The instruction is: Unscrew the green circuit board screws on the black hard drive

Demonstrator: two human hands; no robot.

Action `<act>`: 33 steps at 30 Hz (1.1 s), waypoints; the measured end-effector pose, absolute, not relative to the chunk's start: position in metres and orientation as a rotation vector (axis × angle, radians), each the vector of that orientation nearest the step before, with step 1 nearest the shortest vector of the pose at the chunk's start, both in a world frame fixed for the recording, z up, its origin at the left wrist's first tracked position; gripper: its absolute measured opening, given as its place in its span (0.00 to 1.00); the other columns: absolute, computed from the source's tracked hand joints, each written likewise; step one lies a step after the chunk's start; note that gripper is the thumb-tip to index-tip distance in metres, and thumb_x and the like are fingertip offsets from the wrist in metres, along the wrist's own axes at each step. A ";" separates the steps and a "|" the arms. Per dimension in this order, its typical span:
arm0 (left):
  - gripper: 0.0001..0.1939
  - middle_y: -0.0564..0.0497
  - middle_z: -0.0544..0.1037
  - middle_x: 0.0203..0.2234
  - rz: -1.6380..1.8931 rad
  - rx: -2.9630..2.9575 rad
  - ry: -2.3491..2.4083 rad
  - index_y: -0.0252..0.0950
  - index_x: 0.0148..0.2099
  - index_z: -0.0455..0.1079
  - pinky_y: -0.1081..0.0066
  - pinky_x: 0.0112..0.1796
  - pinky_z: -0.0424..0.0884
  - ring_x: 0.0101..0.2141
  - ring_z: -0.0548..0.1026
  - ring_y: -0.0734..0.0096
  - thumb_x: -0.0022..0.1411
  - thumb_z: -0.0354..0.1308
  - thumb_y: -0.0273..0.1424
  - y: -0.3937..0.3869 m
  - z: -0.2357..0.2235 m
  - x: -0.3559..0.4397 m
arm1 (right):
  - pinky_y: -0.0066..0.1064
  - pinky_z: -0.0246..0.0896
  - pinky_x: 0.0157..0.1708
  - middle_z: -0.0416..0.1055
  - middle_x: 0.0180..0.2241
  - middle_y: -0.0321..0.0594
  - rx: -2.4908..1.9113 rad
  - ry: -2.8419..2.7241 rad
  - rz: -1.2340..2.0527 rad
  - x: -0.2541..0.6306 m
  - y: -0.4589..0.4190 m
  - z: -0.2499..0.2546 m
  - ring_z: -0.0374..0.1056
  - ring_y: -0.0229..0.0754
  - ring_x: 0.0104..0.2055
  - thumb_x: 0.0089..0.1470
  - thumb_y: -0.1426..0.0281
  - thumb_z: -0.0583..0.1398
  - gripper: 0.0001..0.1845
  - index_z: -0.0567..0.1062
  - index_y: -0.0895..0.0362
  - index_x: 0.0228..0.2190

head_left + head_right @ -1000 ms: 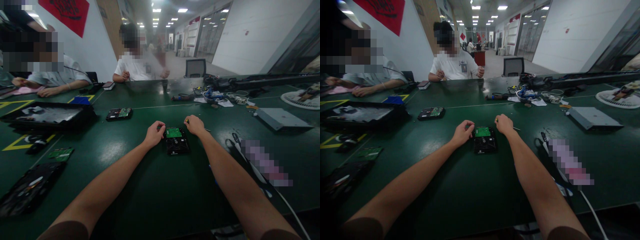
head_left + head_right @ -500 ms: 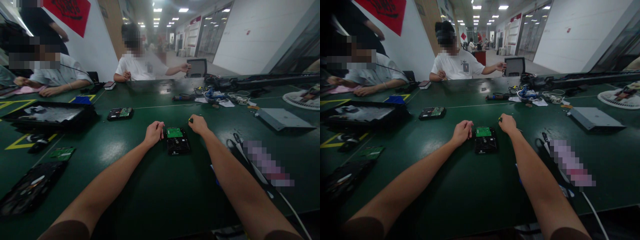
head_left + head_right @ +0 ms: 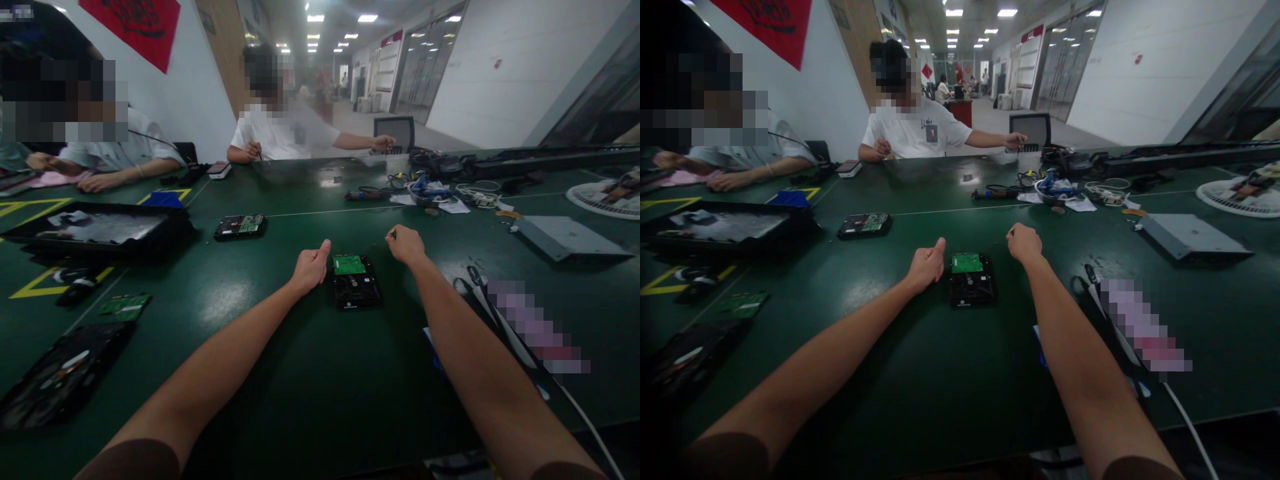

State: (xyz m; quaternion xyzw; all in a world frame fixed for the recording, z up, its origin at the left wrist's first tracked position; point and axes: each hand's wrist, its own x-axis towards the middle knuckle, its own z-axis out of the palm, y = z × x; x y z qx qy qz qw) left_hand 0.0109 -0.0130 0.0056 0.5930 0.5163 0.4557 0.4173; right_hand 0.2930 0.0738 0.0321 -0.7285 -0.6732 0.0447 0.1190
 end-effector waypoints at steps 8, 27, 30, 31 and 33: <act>0.40 0.54 0.59 0.09 1.277 1.320 1.077 0.41 0.13 0.53 0.69 0.20 0.59 0.13 0.63 0.75 0.67 0.50 0.63 -0.011 0.011 0.012 | 0.46 0.70 0.50 0.72 0.54 0.61 -2.193 -1.980 0.088 0.281 0.066 0.019 0.74 0.61 0.54 0.66 0.66 0.55 0.19 0.73 0.60 0.54; 0.27 0.52 0.62 0.07 1.245 1.333 1.033 0.40 0.10 0.59 0.70 0.22 0.62 0.13 0.67 0.73 0.61 0.52 0.32 -0.008 0.007 0.008 | 0.38 0.68 0.48 0.79 0.47 0.60 -2.265 -1.943 0.414 0.299 0.100 0.030 0.75 0.57 0.52 0.61 0.67 0.59 0.19 0.80 0.62 0.49; 0.26 0.52 0.61 0.06 1.239 1.337 1.050 0.40 0.10 0.58 0.70 0.21 0.60 0.12 0.64 0.74 0.60 0.52 0.31 -0.008 0.006 0.008 | 0.33 0.67 0.42 0.80 0.38 0.55 -2.258 -1.936 0.457 0.302 0.106 0.029 0.77 0.53 0.46 0.58 0.69 0.61 0.15 0.81 0.62 0.44; 0.26 0.52 0.61 0.06 1.235 1.339 1.057 0.40 0.10 0.58 0.70 0.20 0.59 0.11 0.64 0.74 0.60 0.52 0.31 -0.008 0.007 0.008 | 0.33 0.66 0.40 0.80 0.36 0.54 -2.256 -1.933 0.474 0.303 0.108 0.029 0.77 0.52 0.43 0.57 0.69 0.61 0.14 0.82 0.62 0.42; 0.25 0.53 0.60 0.06 1.227 1.343 1.071 0.41 0.10 0.57 0.70 0.20 0.58 0.11 0.62 0.74 0.59 0.51 0.30 -0.009 0.006 0.008 | 0.32 0.65 0.37 0.79 0.31 0.52 -2.247 -1.927 0.509 0.305 0.110 0.027 0.76 0.51 0.39 0.56 0.70 0.61 0.12 0.82 0.63 0.39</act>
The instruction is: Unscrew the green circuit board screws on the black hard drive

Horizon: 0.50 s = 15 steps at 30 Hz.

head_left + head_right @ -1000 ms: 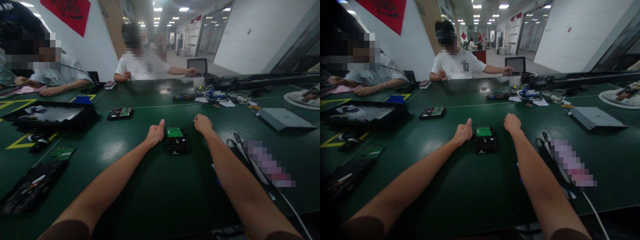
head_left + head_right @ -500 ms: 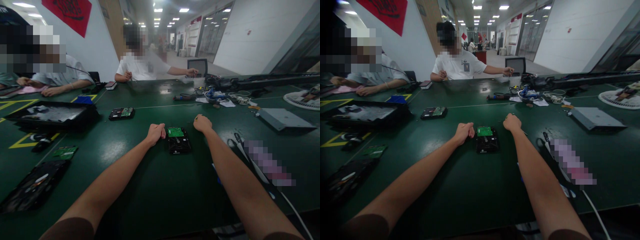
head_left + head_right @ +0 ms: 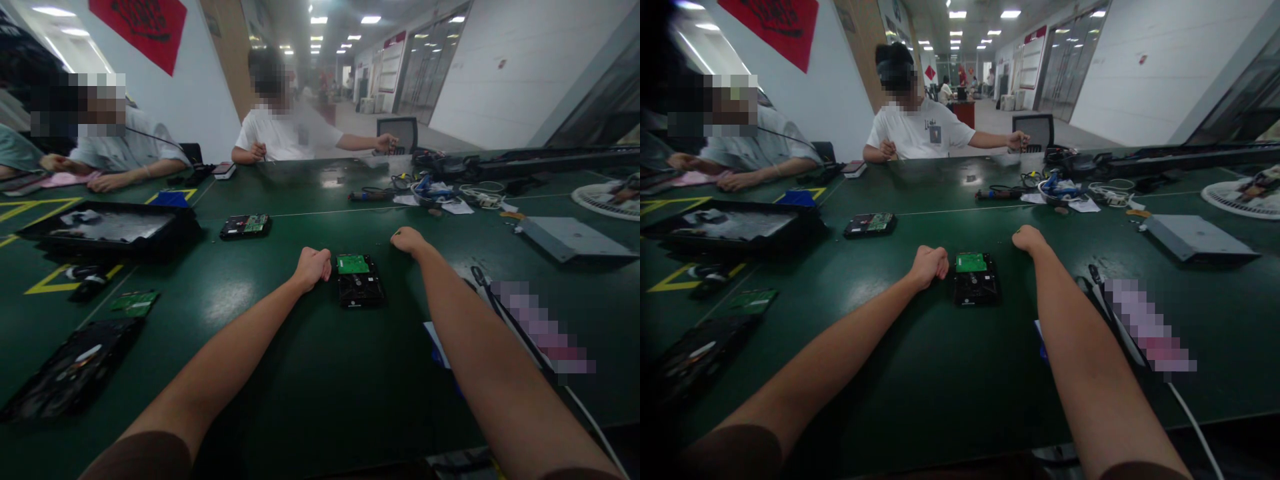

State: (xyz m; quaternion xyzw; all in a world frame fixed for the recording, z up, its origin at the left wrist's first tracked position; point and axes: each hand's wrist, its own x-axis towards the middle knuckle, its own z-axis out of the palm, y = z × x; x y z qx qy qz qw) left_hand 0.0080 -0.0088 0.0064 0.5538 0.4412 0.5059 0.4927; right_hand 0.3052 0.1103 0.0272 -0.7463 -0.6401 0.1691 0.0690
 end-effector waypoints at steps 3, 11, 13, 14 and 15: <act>0.24 0.54 0.58 0.05 1.233 1.340 1.098 0.42 0.10 0.56 0.70 0.19 0.56 0.10 0.61 0.74 0.58 0.51 0.30 -0.009 0.005 0.008 | 0.31 0.63 0.32 0.76 0.25 0.49 -2.232 -1.908 0.568 0.307 0.112 0.026 0.74 0.47 0.32 0.56 0.71 0.61 0.10 0.81 0.63 0.35; 0.29 0.51 0.65 0.10 1.338 1.314 1.229 0.40 0.14 0.59 0.71 0.22 0.61 0.16 0.67 0.72 0.67 0.51 0.41 -0.004 0.000 0.009 | 0.29 0.61 0.24 0.70 0.20 0.40 -2.179 -1.770 0.759 0.307 0.113 0.030 0.65 0.38 0.21 0.57 0.72 0.62 0.07 0.76 0.61 0.28; 0.29 0.49 0.72 0.16 1.343 1.391 1.285 0.38 0.18 0.65 0.70 0.26 0.66 0.21 0.72 0.70 0.69 0.51 0.45 -0.004 -0.001 0.006 | 0.28 0.61 0.23 0.69 0.20 0.38 -2.145 -1.736 0.803 0.306 0.110 0.032 0.64 0.36 0.20 0.57 0.73 0.63 0.06 0.76 0.61 0.28; 0.28 0.49 0.75 0.20 1.336 1.463 1.319 0.37 0.22 0.69 0.70 0.29 0.69 0.24 0.74 0.69 0.69 0.51 0.47 -0.004 0.000 0.004 | 0.27 0.61 0.23 0.69 0.20 0.38 -2.129 -1.723 0.821 0.306 0.109 0.034 0.64 0.35 0.20 0.57 0.73 0.63 0.06 0.75 0.61 0.28; 0.25 0.48 0.78 0.25 1.318 1.559 1.349 0.36 0.27 0.73 0.69 0.33 0.71 0.28 0.76 0.67 0.69 0.52 0.48 -0.004 0.001 0.001 | 0.26 0.61 0.23 0.69 0.20 0.37 -2.114 -1.713 0.836 0.306 0.107 0.035 0.63 0.35 0.20 0.57 0.74 0.64 0.06 0.75 0.61 0.27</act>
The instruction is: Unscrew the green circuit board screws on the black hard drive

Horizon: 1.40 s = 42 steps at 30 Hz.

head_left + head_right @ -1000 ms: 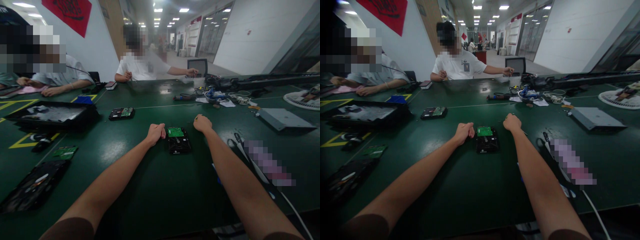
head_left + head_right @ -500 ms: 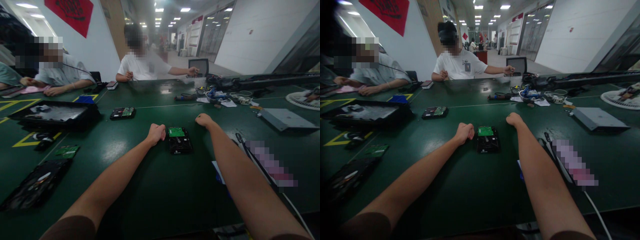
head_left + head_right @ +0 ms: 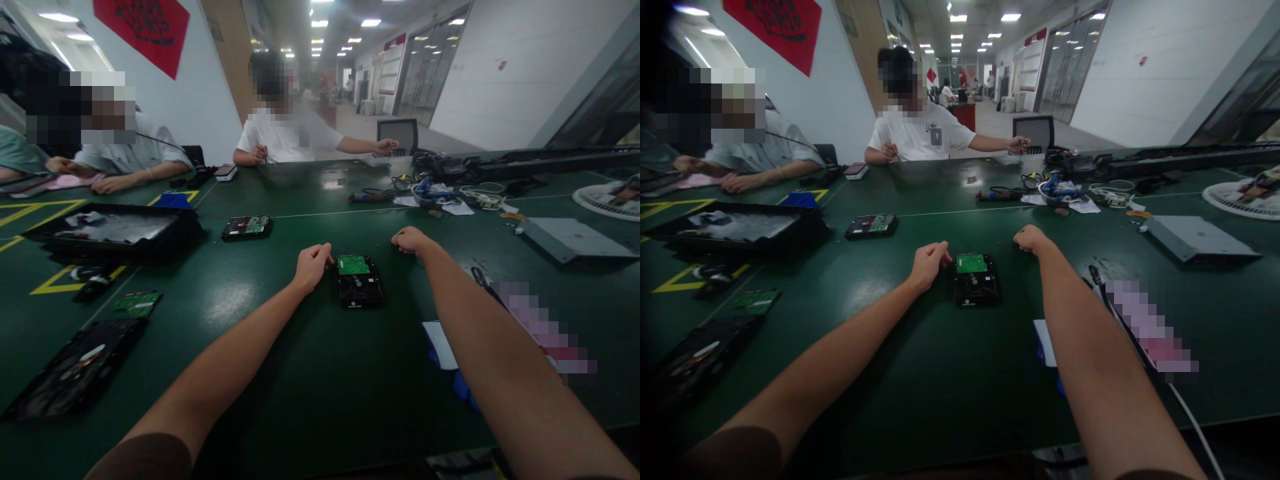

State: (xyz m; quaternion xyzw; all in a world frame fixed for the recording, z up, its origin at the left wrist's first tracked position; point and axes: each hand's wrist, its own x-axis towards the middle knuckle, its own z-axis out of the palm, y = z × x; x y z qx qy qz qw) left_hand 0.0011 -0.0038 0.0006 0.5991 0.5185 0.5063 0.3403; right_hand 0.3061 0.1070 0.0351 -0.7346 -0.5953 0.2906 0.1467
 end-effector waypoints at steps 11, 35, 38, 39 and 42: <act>0.60 0.35 0.68 0.66 0.686 2.027 1.233 0.39 0.76 0.51 0.44 0.64 0.63 0.67 0.63 0.39 0.49 0.75 0.51 -0.019 0.025 -0.023 | 0.24 0.54 0.19 0.72 0.20 0.36 -2.015 -1.784 1.024 0.302 0.069 0.054 0.63 0.34 0.20 0.54 0.77 0.65 0.01 0.79 0.61 0.30; 0.67 0.35 0.71 0.60 0.723 2.246 1.387 0.36 0.73 0.55 0.44 0.63 0.61 0.62 0.64 0.36 0.38 0.79 0.55 -0.033 0.018 -0.011 | 0.24 0.61 0.24 0.75 0.27 0.38 -1.715 -1.922 1.378 0.252 0.036 0.070 0.69 0.36 0.27 0.53 0.79 0.65 0.10 0.80 0.60 0.39; 0.61 0.35 0.71 0.60 0.720 2.247 1.487 0.35 0.72 0.58 0.44 0.62 0.62 0.62 0.65 0.36 0.44 0.75 0.57 -0.040 0.018 -0.007 | 0.25 0.59 0.23 0.76 0.29 0.39 -1.715 -1.986 1.238 0.250 0.031 0.070 0.68 0.36 0.27 0.55 0.75 0.66 0.06 0.81 0.60 0.38; 0.59 0.35 0.72 0.59 0.715 2.244 1.505 0.35 0.71 0.58 0.45 0.62 0.62 0.61 0.66 0.36 0.45 0.74 0.58 -0.041 0.019 -0.006 | 0.25 0.59 0.23 0.76 0.28 0.39 -1.722 -2.006 1.190 0.250 0.030 0.070 0.68 0.36 0.26 0.56 0.74 0.65 0.05 0.81 0.60 0.37; 0.57 0.35 0.75 0.56 0.710 2.227 1.542 0.33 0.70 0.60 0.44 0.59 0.65 0.59 0.69 0.36 0.47 0.73 0.58 -0.043 0.019 -0.007 | 0.26 0.61 0.24 0.76 0.27 0.40 -1.766 -2.058 1.060 0.251 0.024 0.068 0.69 0.36 0.25 0.58 0.73 0.65 0.04 0.80 0.61 0.33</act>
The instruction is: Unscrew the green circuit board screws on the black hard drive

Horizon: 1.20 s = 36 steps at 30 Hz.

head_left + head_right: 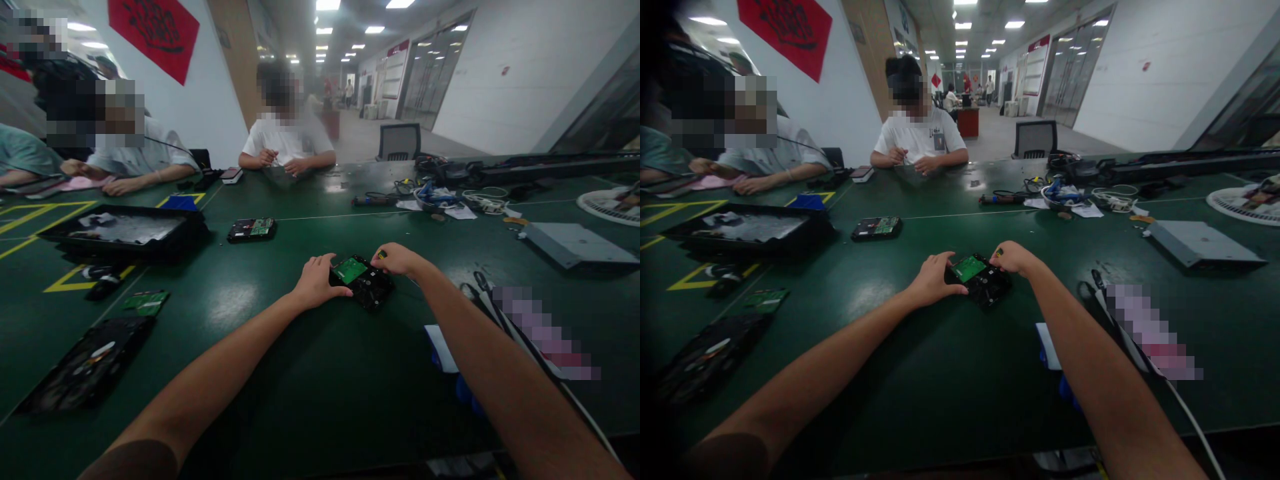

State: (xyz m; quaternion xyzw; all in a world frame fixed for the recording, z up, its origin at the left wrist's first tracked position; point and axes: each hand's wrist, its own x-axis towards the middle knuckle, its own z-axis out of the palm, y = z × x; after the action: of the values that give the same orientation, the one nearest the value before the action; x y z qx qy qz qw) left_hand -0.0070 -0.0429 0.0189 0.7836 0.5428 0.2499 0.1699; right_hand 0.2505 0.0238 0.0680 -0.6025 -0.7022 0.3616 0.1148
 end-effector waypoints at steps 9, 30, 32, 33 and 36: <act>0.58 0.36 0.74 0.59 0.720 2.199 1.517 0.38 0.71 0.59 0.44 0.61 0.62 0.61 0.67 0.36 0.46 0.73 0.59 -0.042 0.015 -0.008 | 0.25 0.65 0.25 0.78 0.29 0.42 -1.848 -2.032 0.993 0.251 0.019 0.067 0.74 0.39 0.28 0.58 0.74 0.64 0.02 0.78 0.59 0.32; 0.66 0.32 0.59 0.71 0.695 2.270 1.456 0.35 0.77 0.44 0.43 0.69 0.51 0.70 0.57 0.37 0.50 0.69 0.62 -0.039 0.017 0.006 | 0.28 0.64 0.41 0.82 0.42 0.42 -1.800 -2.155 0.517 0.227 0.040 0.071 0.76 0.43 0.43 0.57 0.72 0.68 0.08 0.82 0.57 0.40; 0.64 0.34 0.59 0.71 0.644 2.300 1.384 0.37 0.77 0.45 0.44 0.70 0.51 0.71 0.57 0.40 0.50 0.69 0.61 -0.036 0.019 -0.001 | 0.30 0.65 0.43 0.82 0.42 0.43 -1.818 -2.158 0.405 0.227 0.037 0.072 0.76 0.43 0.42 0.59 0.71 0.66 0.07 0.82 0.57 0.41; 0.64 0.35 0.58 0.72 0.612 2.311 1.332 0.37 0.77 0.45 0.45 0.70 0.51 0.71 0.56 0.41 0.51 0.69 0.61 -0.033 0.020 -0.005 | 0.31 0.65 0.43 0.82 0.42 0.44 -1.819 -2.170 0.363 0.227 0.035 0.073 0.76 0.44 0.42 0.60 0.70 0.66 0.07 0.82 0.56 0.41; 0.64 0.36 0.55 0.74 0.578 2.322 1.233 0.36 0.78 0.43 0.47 0.70 0.52 0.72 0.54 0.42 0.51 0.70 0.58 -0.025 0.021 -0.016 | 0.31 0.65 0.41 0.82 0.39 0.44 -1.798 -2.217 0.346 0.228 0.025 0.074 0.77 0.45 0.41 0.61 0.66 0.66 0.08 0.83 0.56 0.40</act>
State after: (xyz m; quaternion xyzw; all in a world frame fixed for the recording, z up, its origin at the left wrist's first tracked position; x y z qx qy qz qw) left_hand -0.0160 -0.0247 0.0215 0.8409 0.4466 0.2092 0.2229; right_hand 0.2284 0.0253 0.0742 -0.6198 -0.7642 0.1194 0.1325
